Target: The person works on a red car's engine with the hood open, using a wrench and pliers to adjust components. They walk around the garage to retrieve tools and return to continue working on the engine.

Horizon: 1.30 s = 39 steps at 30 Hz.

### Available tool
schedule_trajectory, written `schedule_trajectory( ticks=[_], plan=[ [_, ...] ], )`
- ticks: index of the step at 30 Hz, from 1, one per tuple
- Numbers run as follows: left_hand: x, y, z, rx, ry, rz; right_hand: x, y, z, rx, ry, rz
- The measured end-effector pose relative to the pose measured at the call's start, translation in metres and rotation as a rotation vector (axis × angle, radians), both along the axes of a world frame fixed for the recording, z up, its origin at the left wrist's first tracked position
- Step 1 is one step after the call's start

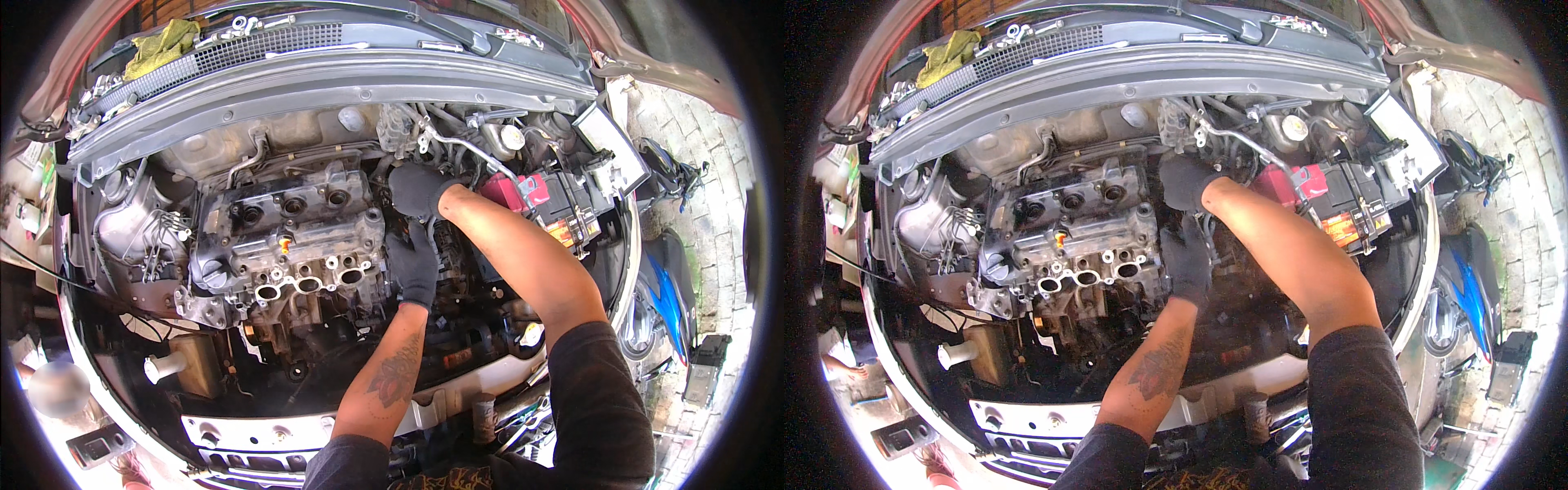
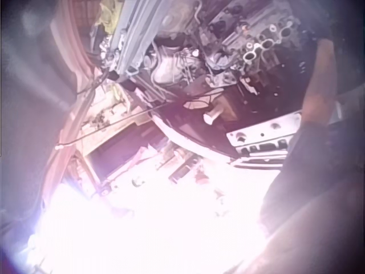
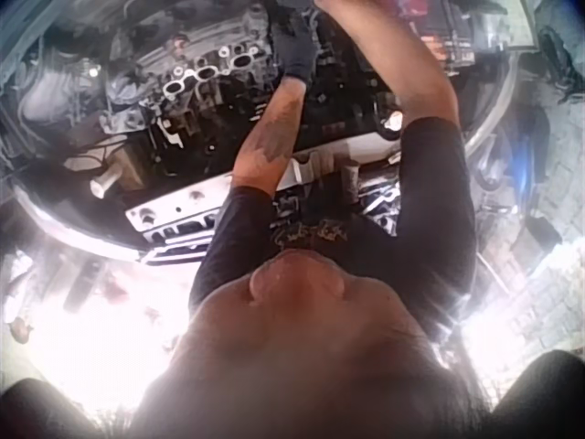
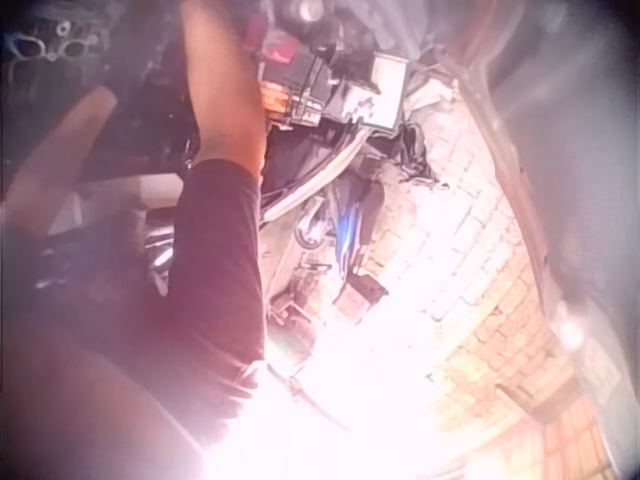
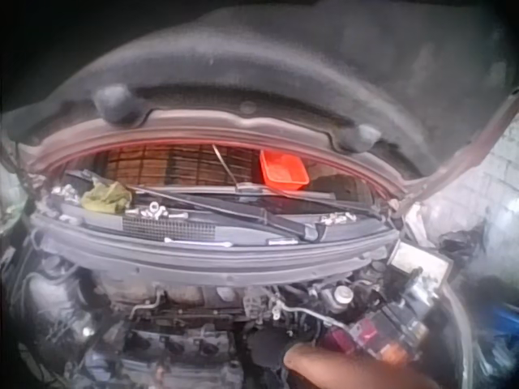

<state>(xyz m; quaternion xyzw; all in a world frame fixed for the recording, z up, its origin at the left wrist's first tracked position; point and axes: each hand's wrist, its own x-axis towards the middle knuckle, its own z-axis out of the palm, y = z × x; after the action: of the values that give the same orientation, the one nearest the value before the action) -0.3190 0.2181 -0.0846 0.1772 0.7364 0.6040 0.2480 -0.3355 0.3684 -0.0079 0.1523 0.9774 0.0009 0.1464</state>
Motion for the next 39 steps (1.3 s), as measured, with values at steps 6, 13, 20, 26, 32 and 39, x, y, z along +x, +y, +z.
schedule_trajectory(
  ticks=[6, 13, 20, 26, 32, 39],
  plan=[
    [-0.013, 0.003, -0.016, 0.137, -0.133, -0.149, -0.008, -0.007, -0.008, -0.083, 0.042, -0.255],
    [-0.014, 0.009, -0.028, 0.29, -0.285, -0.158, -0.006, 0.002, -0.009, -0.071, -0.086, -0.218],
    [-0.029, 0.022, -0.075, 0.452, -0.936, -0.102, -0.01, -0.007, 0.007, -0.049, -0.063, -0.244],
    [-0.028, 0.013, -0.053, 0.409, -0.873, -0.37, 0.015, 0.003, -0.019, -0.055, 0.096, -0.198],
    [-0.044, 0.01, -0.071, 0.403, -0.095, -0.515, -0.012, -0.015, 0.028, -0.072, -0.2, -0.106],
    [-0.049, 0.006, -0.072, 0.229, 0.446, -0.649, -0.007, -0.025, 0.017, 0.079, -0.388, -0.046]
  ],
)
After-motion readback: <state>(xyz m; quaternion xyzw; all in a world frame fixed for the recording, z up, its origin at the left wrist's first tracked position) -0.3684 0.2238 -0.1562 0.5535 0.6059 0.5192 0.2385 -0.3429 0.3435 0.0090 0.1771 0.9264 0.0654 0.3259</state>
